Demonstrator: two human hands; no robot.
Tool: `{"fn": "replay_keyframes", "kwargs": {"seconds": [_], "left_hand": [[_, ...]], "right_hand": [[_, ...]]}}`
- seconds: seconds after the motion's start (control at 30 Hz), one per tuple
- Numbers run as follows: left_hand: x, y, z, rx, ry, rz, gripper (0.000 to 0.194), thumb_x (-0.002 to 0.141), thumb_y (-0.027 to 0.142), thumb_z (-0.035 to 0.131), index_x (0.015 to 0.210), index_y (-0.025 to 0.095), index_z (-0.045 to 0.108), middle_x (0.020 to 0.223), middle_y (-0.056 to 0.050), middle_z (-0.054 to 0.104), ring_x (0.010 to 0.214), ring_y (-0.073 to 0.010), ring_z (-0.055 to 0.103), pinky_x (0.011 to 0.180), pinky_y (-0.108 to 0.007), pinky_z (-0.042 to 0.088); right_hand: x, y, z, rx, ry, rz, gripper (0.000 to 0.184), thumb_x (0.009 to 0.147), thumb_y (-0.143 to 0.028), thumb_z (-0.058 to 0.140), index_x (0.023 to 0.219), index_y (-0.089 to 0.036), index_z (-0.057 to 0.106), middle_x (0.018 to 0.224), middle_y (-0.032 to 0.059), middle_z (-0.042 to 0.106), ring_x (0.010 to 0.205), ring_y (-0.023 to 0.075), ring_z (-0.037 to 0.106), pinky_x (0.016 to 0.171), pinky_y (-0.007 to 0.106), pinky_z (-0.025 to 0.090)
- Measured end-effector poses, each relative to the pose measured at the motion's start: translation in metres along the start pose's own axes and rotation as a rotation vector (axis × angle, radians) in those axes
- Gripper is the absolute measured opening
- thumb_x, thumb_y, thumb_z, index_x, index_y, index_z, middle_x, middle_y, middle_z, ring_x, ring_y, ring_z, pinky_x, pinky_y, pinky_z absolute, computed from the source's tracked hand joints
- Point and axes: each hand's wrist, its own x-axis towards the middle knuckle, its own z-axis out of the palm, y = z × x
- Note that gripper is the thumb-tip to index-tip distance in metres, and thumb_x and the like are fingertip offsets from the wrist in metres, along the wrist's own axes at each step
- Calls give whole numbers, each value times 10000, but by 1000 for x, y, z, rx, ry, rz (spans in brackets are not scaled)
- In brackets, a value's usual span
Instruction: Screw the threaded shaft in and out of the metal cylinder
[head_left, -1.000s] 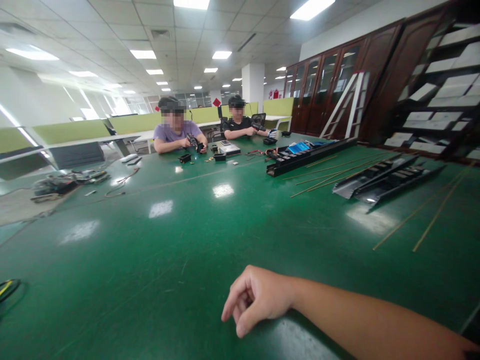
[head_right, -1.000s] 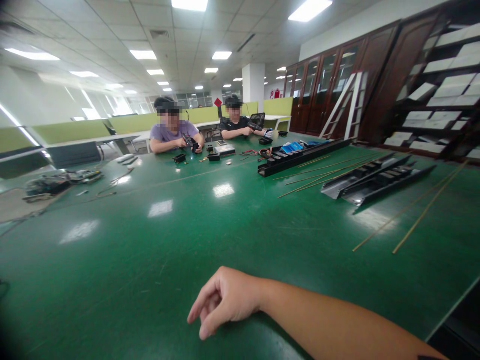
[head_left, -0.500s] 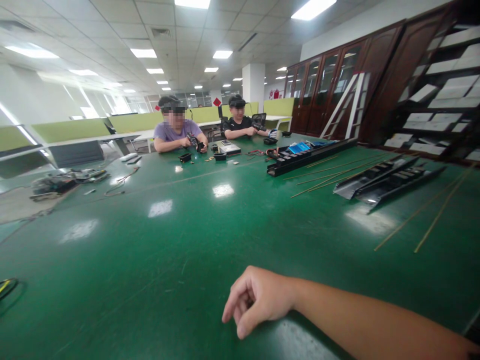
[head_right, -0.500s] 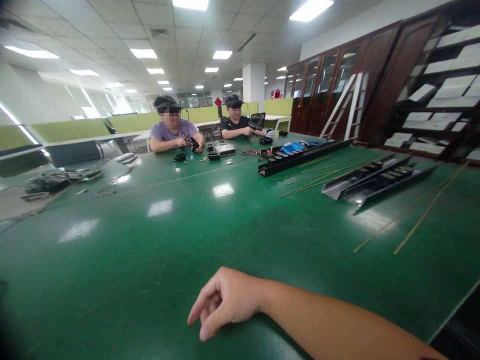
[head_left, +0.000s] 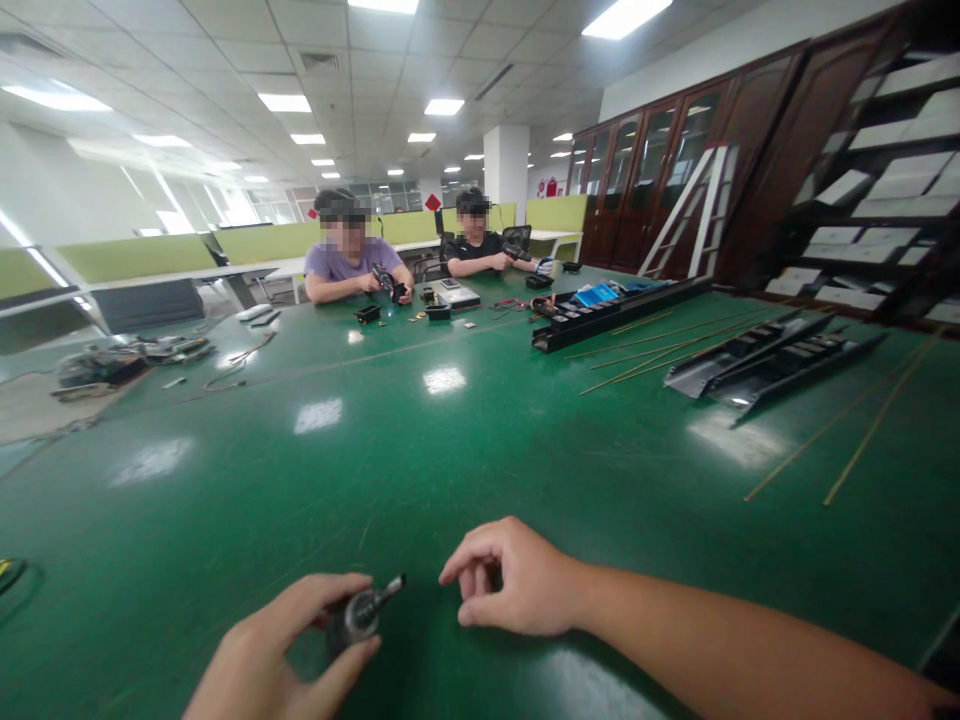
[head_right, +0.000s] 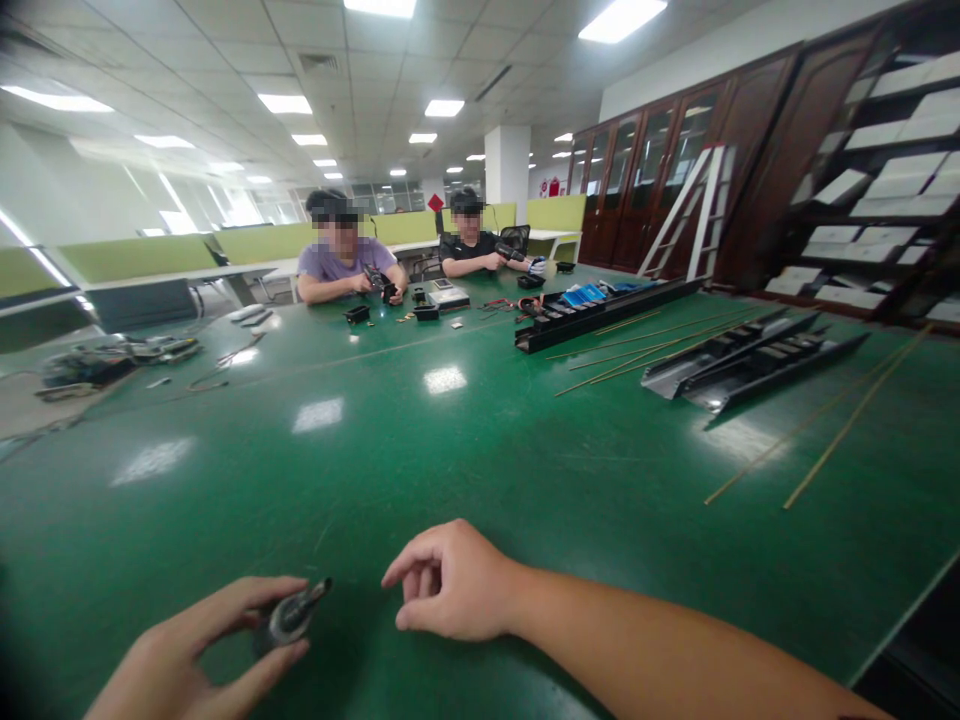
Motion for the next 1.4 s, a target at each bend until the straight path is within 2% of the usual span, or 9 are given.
{"fn": "replay_keyframes", "kwargs": {"seconds": [0.13,0.2,0.3,0.43,0.53,0.63,0.97,1.13,1.4], "left_hand": [[19,22,30,-88,-97,38,233,890,376,653,1102,281,676,965,-4,746,839,-161,735,740,-185,609],[12,21,41,-103,-117,51,269,916,332,621,1174,263,650,1037,-33,731,915,-165,725,799,-189,598],[-5,10,50,-67,-80,114,328,902,356,646,1214,256,635,1083,-47,730,956,-177,726,857,-191,585],[-16,-2,49,9,25,127,405,854,443,695,1216,274,628,1052,-23,753,915,-183,746,834,-187,594],[-13,0,48,9,74,88,370,847,464,698,1153,266,637,1033,-24,756,909,-189,747,845,-206,598],[-8,6,50,-29,66,114,297,857,445,693,1083,260,644,993,-21,758,888,-184,748,841,-212,602],[-8,10,62,-112,10,125,277,880,364,686,1122,246,620,1006,-34,752,894,-171,746,848,-205,597],[-4,13,62,-111,50,106,242,868,406,681,1056,252,689,947,-41,766,875,-213,755,871,-282,607],[-2,15,63,-119,85,83,240,868,435,671,1024,258,714,923,-29,774,865,-222,759,872,-303,614]], "right_hand": [[-2,-6,1,-138,105,-95,423,640,-147,787,1058,-160,720,821,8,664,588,93,554,584,220,469],[-3,-8,0,-186,126,-124,482,637,-143,782,1111,-176,702,868,11,671,596,93,563,592,221,470],[-3,-10,-1,-235,135,-152,527,626,-171,804,1140,-191,689,904,10,672,591,89,570,597,221,464],[-2,-7,0,-261,97,-171,548,605,-274,854,1124,-197,697,891,10,666,586,94,577,606,228,473],[-2,-4,1,-267,95,-206,567,597,-329,873,1121,-198,698,890,14,662,579,96,576,610,238,478],[-2,-3,3,-255,93,-211,551,610,-344,871,1112,-197,698,898,15,656,568,92,566,595,234,477],[-1,-5,4,-354,40,-218,301,702,-333,797,955,-174,759,755,4,633,596,114,566,583,218,445],[0,-3,4,-429,54,-227,227,699,-286,791,903,-188,774,722,6,659,650,140,584,608,231,422],[1,-4,5,-411,66,-229,191,717,-278,781,882,-180,777,705,5,659,624,130,579,589,224,408]]}}
